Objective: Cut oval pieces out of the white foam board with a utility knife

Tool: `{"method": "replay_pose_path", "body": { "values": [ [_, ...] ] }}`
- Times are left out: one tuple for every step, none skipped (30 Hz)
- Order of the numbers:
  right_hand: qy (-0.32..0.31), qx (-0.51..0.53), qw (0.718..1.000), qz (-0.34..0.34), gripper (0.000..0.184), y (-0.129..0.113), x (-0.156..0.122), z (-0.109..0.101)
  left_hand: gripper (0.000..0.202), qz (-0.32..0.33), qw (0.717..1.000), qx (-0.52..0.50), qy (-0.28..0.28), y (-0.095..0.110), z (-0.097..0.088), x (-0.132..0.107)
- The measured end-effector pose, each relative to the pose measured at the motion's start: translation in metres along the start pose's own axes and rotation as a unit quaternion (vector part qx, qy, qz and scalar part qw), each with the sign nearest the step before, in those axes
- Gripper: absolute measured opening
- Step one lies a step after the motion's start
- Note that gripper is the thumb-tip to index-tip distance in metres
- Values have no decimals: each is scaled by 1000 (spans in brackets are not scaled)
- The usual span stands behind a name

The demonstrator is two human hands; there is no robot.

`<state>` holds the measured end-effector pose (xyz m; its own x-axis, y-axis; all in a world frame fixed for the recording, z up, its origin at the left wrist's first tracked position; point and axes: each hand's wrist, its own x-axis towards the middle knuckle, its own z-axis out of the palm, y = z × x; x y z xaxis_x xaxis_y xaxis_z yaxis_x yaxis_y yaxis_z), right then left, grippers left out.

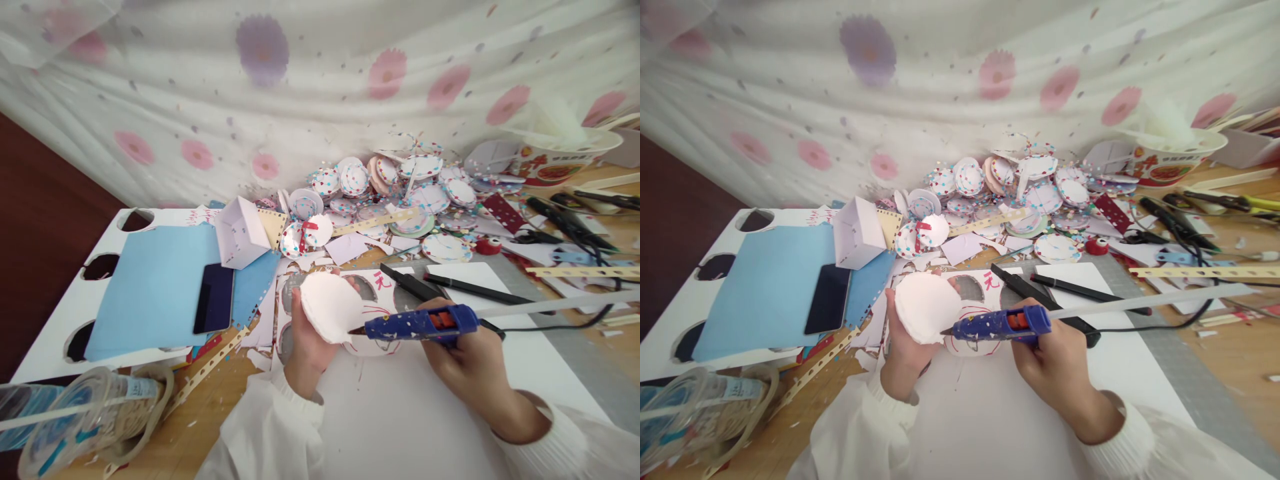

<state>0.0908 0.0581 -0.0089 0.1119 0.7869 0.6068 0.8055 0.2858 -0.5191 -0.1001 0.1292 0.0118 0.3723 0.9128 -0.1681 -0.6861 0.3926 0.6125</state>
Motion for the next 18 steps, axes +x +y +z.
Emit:
{"method": "replay_pose_path", "body": {
  "values": [
    [0, -5, 1000, -2, 10, 0, 0, 0, 68, -2, 1000, 0, 2, 0, 0, 0],
    [0, -11, 1000, -3, 10, 0, 0, 0, 69, -4, 1000, 2, 6, 0, -1, 1],
    [1, -17, 1000, -4, 11, 1, 1, 0, 70, -7, 1000, 4, 10, -1, -1, 1],
    [2, -22, 1000, -5, 11, 1, 0, 0, 71, -11, 1000, 6, 13, -1, -1, 2],
    [2, -28, 1000, -6, 12, 1, 0, 0, 73, -14, 1000, 6, 16, -1, -1, 2],
    [3, -33, 999, -7, 12, 1, 0, 0, 73, -17, 1000, 5, 19, -1, -1, 2],
    [5, -36, 999, -9, 12, 2, 0, 0, 73, -18, 1000, 2, 26, 0, -1, 2],
    [7, -41, 999, -9, 12, 2, 0, 0, 72, -17, 999, -1, 36, 0, 0, 2],
    [9, -45, 999, -8, 12, 2, -1, 0, 71, -12, 999, -5, 47, 0, 1, 2],
    [11, -50, 999, -5, 12, 2, -1, 0, 68, -4, 998, -9, 58, 0, 2, 2],
    [14, -55, 998, -2, 12, 2, -1, 0, 66, 4, 998, -12, 67, 0, 3, 3],
    [18, -60, 998, 0, 13, 2, -1, 0, 64, 10, 997, -14, 74, 1, 4, 3],
    [22, -66, 998, 2, 13, 2, -1, 0, 63, 15, 997, -13, 78, 1, 5, 3],
    [25, -71, 997, 3, 14, 2, 0, 0, 62, 19, 997, -11, 80, 1, 5, 2],
    [27, -75, 997, 2, 14, 2, 0, -1, 61, 20, 996, -9, 81, 0, 6, 2],
    [29, -78, 997, 1, 14, 2, 1, -1, 61, 21, 996, -7, 81, 0, 6, 2],
    [29, -80, 996, -2, 14, 2, 1, -1, 61, 22, 997, -4, 80, 0, 6, 2],
    [29, -82, 996, -3, 13, 1, 2, -1, 61, 25, 997, -2, 78, 0, 6, 2]
  ]
}}
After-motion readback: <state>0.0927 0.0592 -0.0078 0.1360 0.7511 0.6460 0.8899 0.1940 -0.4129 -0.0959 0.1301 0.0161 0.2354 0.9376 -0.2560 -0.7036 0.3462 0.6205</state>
